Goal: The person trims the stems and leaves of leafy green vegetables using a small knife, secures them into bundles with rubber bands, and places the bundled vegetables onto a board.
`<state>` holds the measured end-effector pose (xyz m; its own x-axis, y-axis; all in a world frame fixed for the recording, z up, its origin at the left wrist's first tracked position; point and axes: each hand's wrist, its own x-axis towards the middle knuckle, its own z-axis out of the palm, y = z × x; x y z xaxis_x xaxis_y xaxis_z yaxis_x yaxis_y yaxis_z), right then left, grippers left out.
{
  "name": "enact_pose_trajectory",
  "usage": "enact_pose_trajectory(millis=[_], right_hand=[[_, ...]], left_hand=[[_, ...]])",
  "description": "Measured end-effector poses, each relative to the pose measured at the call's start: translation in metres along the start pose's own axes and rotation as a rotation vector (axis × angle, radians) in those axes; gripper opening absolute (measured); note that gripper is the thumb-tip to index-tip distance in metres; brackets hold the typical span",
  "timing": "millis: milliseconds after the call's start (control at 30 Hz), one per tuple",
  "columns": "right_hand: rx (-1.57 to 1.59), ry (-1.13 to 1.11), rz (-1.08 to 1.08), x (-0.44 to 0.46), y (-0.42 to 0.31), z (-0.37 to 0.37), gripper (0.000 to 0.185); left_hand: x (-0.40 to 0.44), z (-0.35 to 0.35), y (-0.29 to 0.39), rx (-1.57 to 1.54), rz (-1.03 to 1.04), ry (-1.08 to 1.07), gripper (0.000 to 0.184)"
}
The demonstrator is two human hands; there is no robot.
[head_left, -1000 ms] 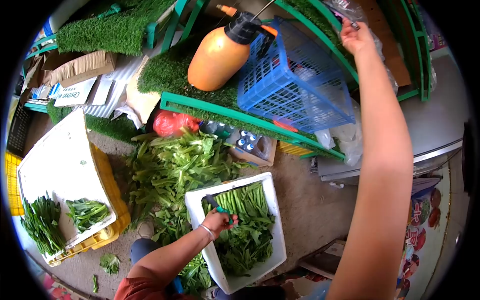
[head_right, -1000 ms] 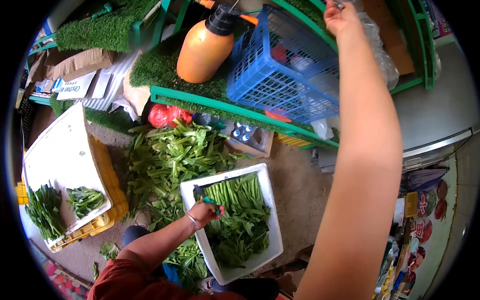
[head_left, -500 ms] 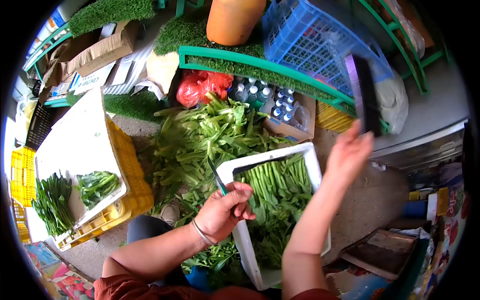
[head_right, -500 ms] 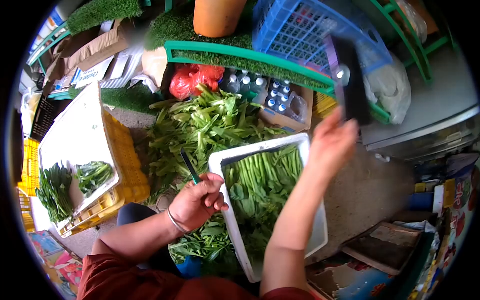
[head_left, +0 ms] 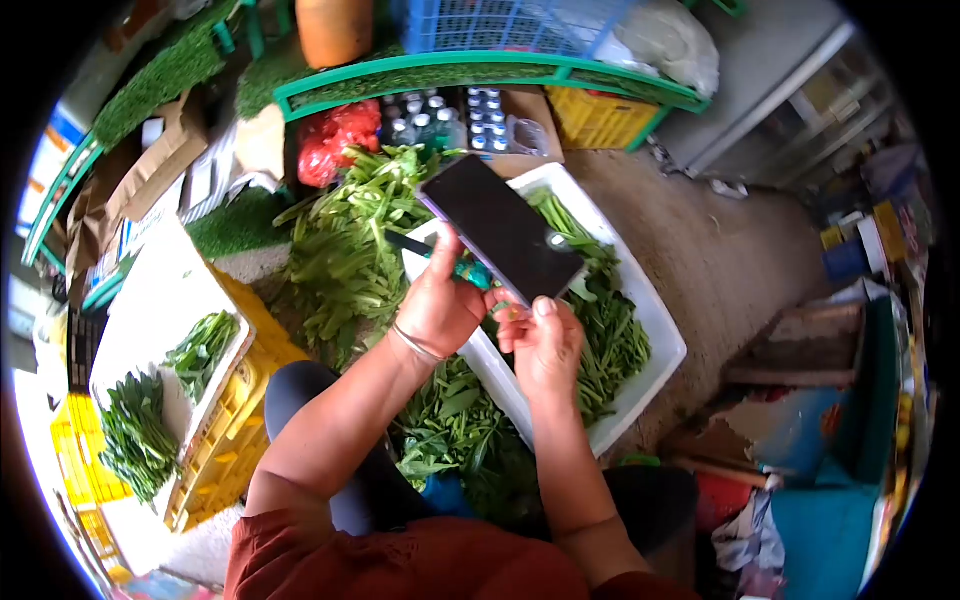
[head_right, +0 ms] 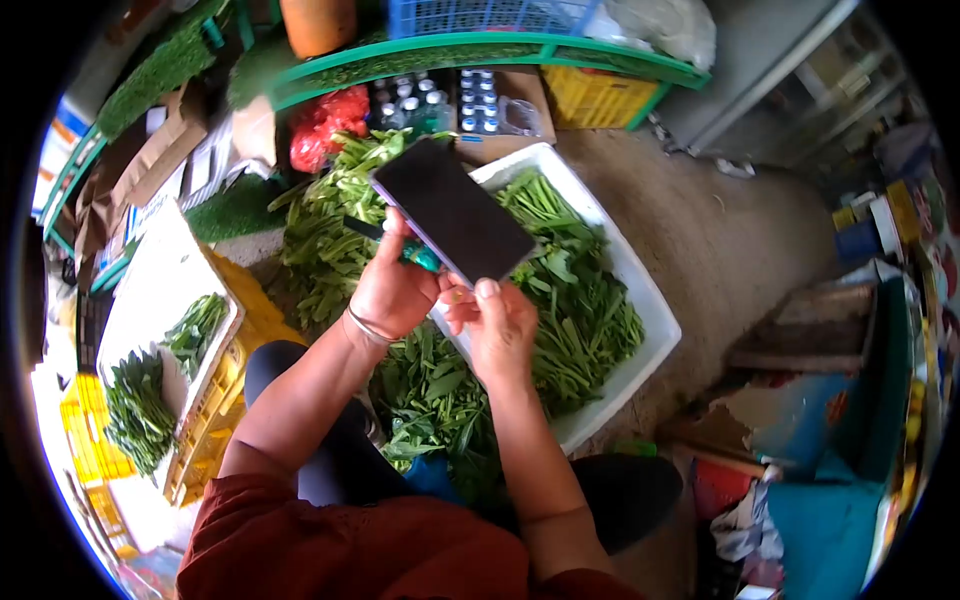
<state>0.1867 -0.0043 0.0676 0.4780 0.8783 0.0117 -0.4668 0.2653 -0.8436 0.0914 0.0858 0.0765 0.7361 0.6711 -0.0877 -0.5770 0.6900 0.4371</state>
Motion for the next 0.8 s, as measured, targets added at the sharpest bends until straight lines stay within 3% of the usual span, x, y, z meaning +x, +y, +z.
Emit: enact_pose_trajectory(millis=[67, 133, 200, 233, 267, 333, 367, 467, 567, 667, 800], right_hand=[[0.087, -0.046, 0.029, -0.006, -0.005, 0.006, 0.031], [0.217, -0.048, 0.101, -0.007, -0.004, 0.006, 0.029], [0.095, -0.086, 0.137, -0.012, -0.007, 0.010, 0.030], [0.015, -0.125, 0.153, -0.014, -0.008, 0.010, 0.033], [-0.117, -0.175, 0.200, -0.015, -0.009, 0.008, 0.039], [-0.372, -0.292, 0.342, -0.017, -0.030, 0.004, 0.045], [-0.582, -0.350, 0.379, -0.016, -0.039, -0.008, 0.052], [-0.778, -0.117, 0.312, -0.015, -0.065, -0.032, 0.043], [-0.767, 0.036, 0.122, -0.007, -0.073, -0.045, 0.028], [-0.496, -0.026, 0.037, 0.001, -0.056, -0.046, 0.039], [-0.222, -0.124, 0.040, 0.004, -0.037, -0.045, 0.053]], left_hand=[[0.001, 0.001, 0.000, -0.061, -0.157, -0.035, 0.065], [0.002, 0.005, 0.000, -0.015, -0.157, -0.094, 0.064], [0.000, 0.004, 0.004, -0.044, -0.212, -0.014, 0.062], [0.000, 0.004, 0.007, -0.101, -0.243, -0.121, 0.061], [0.012, -0.025, 0.006, -0.297, -0.427, -0.381, 0.061], [0.001, 0.007, 0.005, -0.045, -0.195, 0.037, 0.057], [0.002, 0.005, 0.005, -0.037, -0.204, 0.036, 0.057], [0.004, -0.002, -0.002, -0.041, -0.072, 0.051, 0.051], [-0.005, 0.001, -0.005, 0.036, -0.152, 0.057, 0.048], [-0.004, -0.005, -0.013, 0.080, -0.226, -0.048, 0.051], [-0.003, -0.013, -0.020, 0.193, -0.239, 0.033, 0.056]])
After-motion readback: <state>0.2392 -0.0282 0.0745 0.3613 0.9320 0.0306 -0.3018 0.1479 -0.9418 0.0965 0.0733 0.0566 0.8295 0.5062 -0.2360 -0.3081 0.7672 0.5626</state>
